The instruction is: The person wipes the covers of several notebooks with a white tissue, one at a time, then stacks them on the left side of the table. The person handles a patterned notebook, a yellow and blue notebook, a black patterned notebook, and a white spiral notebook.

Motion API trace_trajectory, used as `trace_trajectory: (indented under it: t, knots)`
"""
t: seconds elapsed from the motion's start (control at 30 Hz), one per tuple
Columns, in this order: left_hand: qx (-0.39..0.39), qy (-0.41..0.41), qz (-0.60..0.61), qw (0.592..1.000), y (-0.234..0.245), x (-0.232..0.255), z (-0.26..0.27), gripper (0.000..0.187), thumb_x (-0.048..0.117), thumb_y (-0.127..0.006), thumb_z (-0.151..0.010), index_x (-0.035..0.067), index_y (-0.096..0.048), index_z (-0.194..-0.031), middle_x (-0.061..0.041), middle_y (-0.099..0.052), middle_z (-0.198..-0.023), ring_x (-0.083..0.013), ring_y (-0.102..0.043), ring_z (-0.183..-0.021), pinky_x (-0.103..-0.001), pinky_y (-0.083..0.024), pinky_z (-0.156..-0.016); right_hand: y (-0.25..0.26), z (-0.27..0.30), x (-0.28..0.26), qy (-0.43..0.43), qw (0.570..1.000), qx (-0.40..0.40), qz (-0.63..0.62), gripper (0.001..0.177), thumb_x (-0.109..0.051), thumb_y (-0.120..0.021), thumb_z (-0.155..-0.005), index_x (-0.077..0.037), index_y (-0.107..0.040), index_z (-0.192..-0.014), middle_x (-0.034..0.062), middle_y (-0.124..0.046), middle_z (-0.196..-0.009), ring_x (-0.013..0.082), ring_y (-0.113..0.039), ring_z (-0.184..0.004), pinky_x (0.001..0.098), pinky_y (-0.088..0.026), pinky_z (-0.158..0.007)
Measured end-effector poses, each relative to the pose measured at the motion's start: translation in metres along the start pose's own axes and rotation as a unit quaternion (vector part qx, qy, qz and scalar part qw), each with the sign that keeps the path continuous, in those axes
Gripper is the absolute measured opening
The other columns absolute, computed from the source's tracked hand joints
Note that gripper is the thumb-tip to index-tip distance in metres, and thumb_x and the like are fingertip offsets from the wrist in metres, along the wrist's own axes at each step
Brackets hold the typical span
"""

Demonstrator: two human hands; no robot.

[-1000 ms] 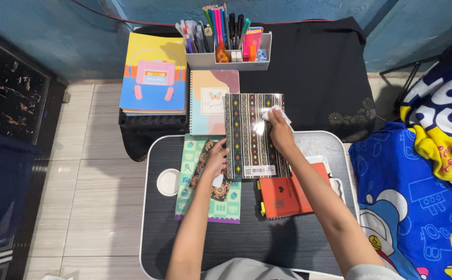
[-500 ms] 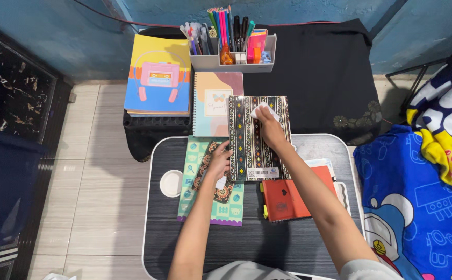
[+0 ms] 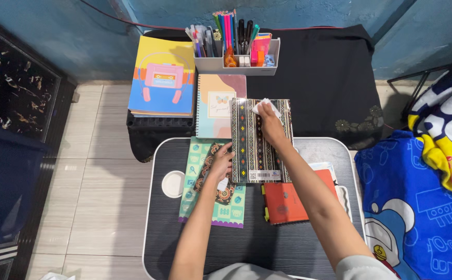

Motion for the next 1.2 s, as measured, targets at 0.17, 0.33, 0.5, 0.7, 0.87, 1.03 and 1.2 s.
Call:
trace_trajectory:
  t: [0.17,0.33,0.5,0.7,0.87,1.03,1.2]
  knots:
    - [-0.002,0.021,0.025,0.999,-0.004,0.010,0.009,0.055,0.008,-0.050,-0.102,0.017,-0.040,-0.156,-0.014,-0.063,-0.127,-0.0182,-0.073,-0.081,-0.030,-0.064,-0.063,-0.006,0.004,-0.026,0.039,0.999,-0.014,-0.028,0.072,0.020,-0.044,-0.080,-0.004,-0.051,-0.147,0.0173,-0.042,-0.159,0.0337,-0.036,-0.149,0.0427,-0.037,-0.120]
    - [-0.021,0.009,0.047,0.999,-0.002,0.002,0.003,0.055,0.007,-0.051,-0.101,0.016,-0.042,-0.155,-0.017,-0.068,-0.123,-0.0206,-0.072,-0.082,-0.033,-0.062,-0.061,0.014,0.022,-0.037,0.040,0.997,-0.061,-0.033,0.074,0.019,-0.044,-0.078,-0.008,-0.052,-0.146,0.0140,-0.043,-0.159,0.0309,-0.037,-0.149,0.0417,-0.038,-0.119]
    - [-0.023,0.015,0.058,0.998,0.001,-0.004,-0.002,0.054,0.008,-0.050,-0.102,0.017,-0.041,-0.155,-0.014,-0.069,-0.121,-0.0206,-0.075,-0.085,-0.033,-0.065,-0.065,0.008,0.010,-0.030,0.014,0.999,-0.035,-0.017,0.067,0.017,-0.044,-0.084,-0.007,-0.052,-0.146,0.0167,-0.042,-0.159,0.0333,-0.038,-0.148,0.0432,-0.038,-0.119]
    - [-0.029,0.007,0.063,0.998,0.005,-0.022,-0.020,0.054,0.007,-0.052,-0.101,0.017,-0.045,-0.154,-0.011,-0.069,-0.114,-0.0163,-0.070,-0.075,-0.029,-0.054,-0.052,-0.028,-0.025,-0.025,0.011,0.999,-0.007,-0.049,0.067,0.016,-0.046,-0.081,-0.002,-0.050,-0.146,0.0223,-0.042,-0.157,0.0385,-0.037,-0.147,0.0450,-0.038,-0.118]
    - [-0.015,-0.012,0.031,0.999,0.008,-0.028,-0.025,0.054,0.009,-0.055,-0.102,0.019,-0.049,-0.154,-0.013,-0.066,-0.119,-0.0099,-0.049,-0.062,-0.024,-0.043,-0.046,-0.036,-0.025,-0.044,0.064,0.997,-0.011,-0.051,0.068,0.017,-0.046,-0.081,-0.002,-0.052,-0.145,0.0210,-0.045,-0.157,0.0378,-0.038,-0.149,0.0443,-0.040,-0.119]
    - [0.014,0.017,-0.051,0.998,0.002,-0.004,-0.004,0.052,0.014,-0.050,-0.104,0.022,-0.043,-0.155,-0.015,-0.058,-0.139,-0.0165,-0.065,-0.073,-0.024,-0.051,-0.052,-0.025,0.003,-0.062,0.114,0.992,-0.030,-0.045,0.065,0.016,-0.049,-0.083,-0.003,-0.053,-0.145,0.0202,-0.045,-0.157,0.0350,-0.039,-0.148,0.0427,-0.042,-0.117]
    - [-0.008,0.025,0.020,0.999,0.000,0.001,0.002,0.054,0.013,-0.050,-0.103,0.022,-0.042,-0.156,-0.018,-0.059,-0.140,-0.0203,-0.070,-0.084,-0.026,-0.059,-0.059,-0.001,0.023,-0.059,0.102,0.993,-0.049,-0.028,0.065,0.017,-0.050,-0.083,-0.007,-0.055,-0.143,0.0160,-0.047,-0.156,0.0309,-0.039,-0.148,0.0407,-0.043,-0.116]
Point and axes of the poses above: each hand's wrist, its own z-axis away from the middle knuckle, its own y-axis out of the back of the hand, x = y × z, the point moved 3 cm from there along -z, towards the middle knuckle
